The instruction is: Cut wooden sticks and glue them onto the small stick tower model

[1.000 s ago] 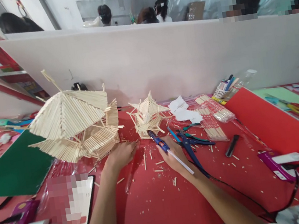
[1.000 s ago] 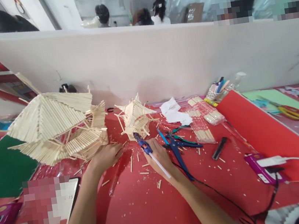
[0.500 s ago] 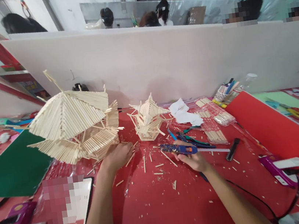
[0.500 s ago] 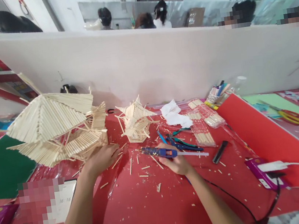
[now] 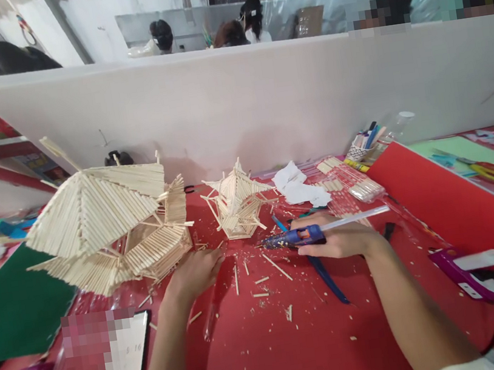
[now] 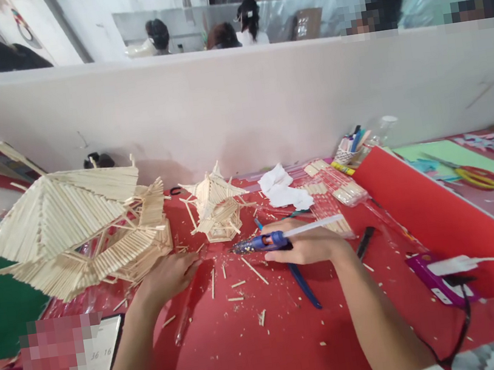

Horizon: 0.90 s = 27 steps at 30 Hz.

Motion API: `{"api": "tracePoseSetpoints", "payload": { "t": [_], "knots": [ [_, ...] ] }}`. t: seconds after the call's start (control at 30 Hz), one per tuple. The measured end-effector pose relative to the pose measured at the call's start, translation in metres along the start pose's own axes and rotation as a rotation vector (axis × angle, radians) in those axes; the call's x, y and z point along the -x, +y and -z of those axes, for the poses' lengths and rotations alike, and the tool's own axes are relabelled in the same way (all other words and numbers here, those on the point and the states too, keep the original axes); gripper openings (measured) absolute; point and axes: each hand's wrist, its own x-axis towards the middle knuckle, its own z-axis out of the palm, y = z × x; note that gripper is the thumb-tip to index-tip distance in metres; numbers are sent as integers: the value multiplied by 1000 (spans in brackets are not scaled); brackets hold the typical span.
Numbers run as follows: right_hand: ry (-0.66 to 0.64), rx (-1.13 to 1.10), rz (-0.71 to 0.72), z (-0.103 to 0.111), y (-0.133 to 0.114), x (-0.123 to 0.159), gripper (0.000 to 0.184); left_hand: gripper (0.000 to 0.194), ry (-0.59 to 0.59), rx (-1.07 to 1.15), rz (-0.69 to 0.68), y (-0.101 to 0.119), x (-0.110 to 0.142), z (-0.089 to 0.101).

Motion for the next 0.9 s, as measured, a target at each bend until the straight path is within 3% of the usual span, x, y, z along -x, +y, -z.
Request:
{"api": "tracePoseSetpoints", "payload": {
  "t": [0.1,0.2,0.5,0.73,0.9],
  "knots": [
    [-146,15,-20,17,-12,-14,21,39,-6,7,16,-1,-2,-4],
    [-180,60,-1,27,-16,-23,19,38,2,-7,30,-2,-3,-7],
    [23,30,26,30,-2,-24,23,38,12,-54,23,-1,-3,-8],
    [176,-15,63,30,1,-27,21,33,347,254,144,-2,-14,-26],
    [161,51,15,27,6,-27,21,35,443,441,132,-2,-28,-48]
  ]
}}
